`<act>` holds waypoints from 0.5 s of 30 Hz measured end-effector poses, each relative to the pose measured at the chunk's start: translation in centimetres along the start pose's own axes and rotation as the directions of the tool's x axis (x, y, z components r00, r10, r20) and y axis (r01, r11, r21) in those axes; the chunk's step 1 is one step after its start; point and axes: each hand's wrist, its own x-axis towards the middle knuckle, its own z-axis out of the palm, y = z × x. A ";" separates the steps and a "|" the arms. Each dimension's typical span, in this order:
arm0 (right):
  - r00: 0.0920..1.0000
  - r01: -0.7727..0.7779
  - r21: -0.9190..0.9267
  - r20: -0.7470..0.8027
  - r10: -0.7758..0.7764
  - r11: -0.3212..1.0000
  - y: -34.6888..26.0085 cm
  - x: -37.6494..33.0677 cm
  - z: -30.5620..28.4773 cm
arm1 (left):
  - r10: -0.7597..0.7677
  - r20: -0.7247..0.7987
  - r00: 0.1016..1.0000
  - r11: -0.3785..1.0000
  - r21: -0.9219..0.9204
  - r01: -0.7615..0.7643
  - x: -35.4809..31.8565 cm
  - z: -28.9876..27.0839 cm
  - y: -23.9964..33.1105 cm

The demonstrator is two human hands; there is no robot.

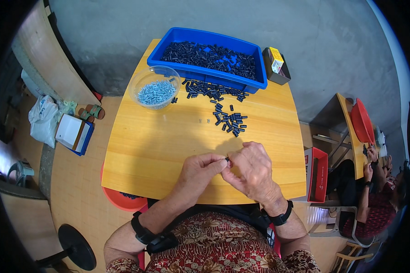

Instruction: The person picks up a black plastic piece and a metal screw, fits the screw into the plastic piece, and places the assembled unit into a red bucket. This process is repeated multiple times.

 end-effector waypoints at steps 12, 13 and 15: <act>1.000 0.007 0.001 0.015 -0.007 1.000 0.1 0.3 0.1 | -0.093 0.047 0.995 0.995 0.040 0.091 0.1 -0.6 0.7; 1.000 0.007 0.002 0.015 -0.007 1.000 0.1 0.2 0.1 | -0.079 0.048 0.996 0.997 0.007 0.079 0.1 -0.5 0.7; 1.000 -0.004 0.021 0.025 0.003 1.000 0.1 0.1 0.1 | -0.066 0.050 0.997 0.997 -0.024 0.068 0.1 -0.4 0.7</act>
